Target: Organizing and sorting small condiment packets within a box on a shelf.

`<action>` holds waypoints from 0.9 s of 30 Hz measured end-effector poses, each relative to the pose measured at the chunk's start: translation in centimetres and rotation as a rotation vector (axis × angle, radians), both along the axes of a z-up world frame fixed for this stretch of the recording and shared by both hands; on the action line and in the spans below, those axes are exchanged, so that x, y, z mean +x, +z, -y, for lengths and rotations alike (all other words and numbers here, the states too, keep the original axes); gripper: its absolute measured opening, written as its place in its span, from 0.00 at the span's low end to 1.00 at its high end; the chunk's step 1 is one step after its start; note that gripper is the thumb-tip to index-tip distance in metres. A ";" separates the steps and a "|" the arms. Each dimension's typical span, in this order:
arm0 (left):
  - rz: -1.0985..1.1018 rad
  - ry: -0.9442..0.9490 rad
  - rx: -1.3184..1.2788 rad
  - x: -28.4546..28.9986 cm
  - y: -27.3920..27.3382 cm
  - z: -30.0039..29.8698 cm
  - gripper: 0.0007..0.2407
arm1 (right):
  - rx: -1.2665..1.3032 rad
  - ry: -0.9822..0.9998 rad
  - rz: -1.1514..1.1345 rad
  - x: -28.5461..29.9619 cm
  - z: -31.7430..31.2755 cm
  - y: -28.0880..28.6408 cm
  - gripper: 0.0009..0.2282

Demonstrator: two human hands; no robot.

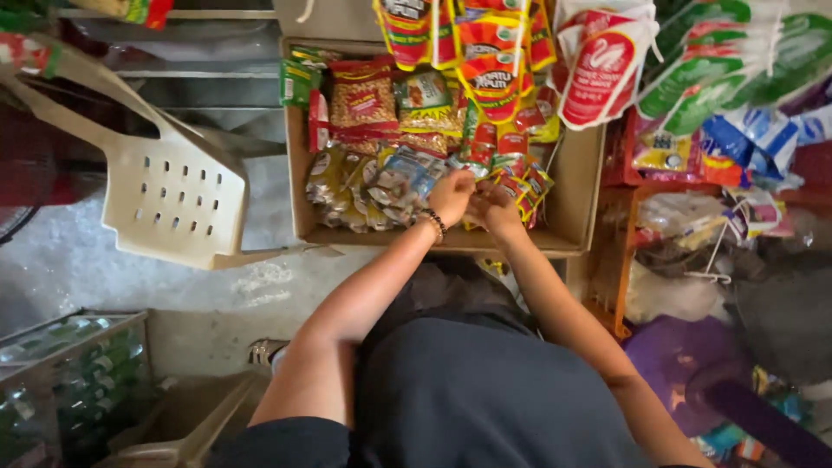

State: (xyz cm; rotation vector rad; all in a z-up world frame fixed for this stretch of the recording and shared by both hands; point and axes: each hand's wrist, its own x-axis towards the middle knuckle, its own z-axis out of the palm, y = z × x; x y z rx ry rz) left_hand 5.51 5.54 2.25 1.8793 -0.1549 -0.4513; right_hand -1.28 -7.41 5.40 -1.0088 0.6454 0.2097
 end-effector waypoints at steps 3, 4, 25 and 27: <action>0.018 0.104 -0.223 2.1 4.7 -0.8 0.08 | -0.219 0.106 0.106 2.9 -1.3 3.7 0.20; 0.026 0.116 -0.227 2.7 5.7 -0.7 0.08 | -0.223 0.118 0.114 3.6 -1.2 4.2 0.20; 0.218 0.178 -0.631 12.7 16.9 0.6 0.12 | -0.861 -0.040 0.743 12.7 1.2 21.9 0.12; 0.193 0.241 -0.582 12.6 16.1 0.8 0.09 | -0.822 -0.094 0.672 12.7 1.8 21.1 0.10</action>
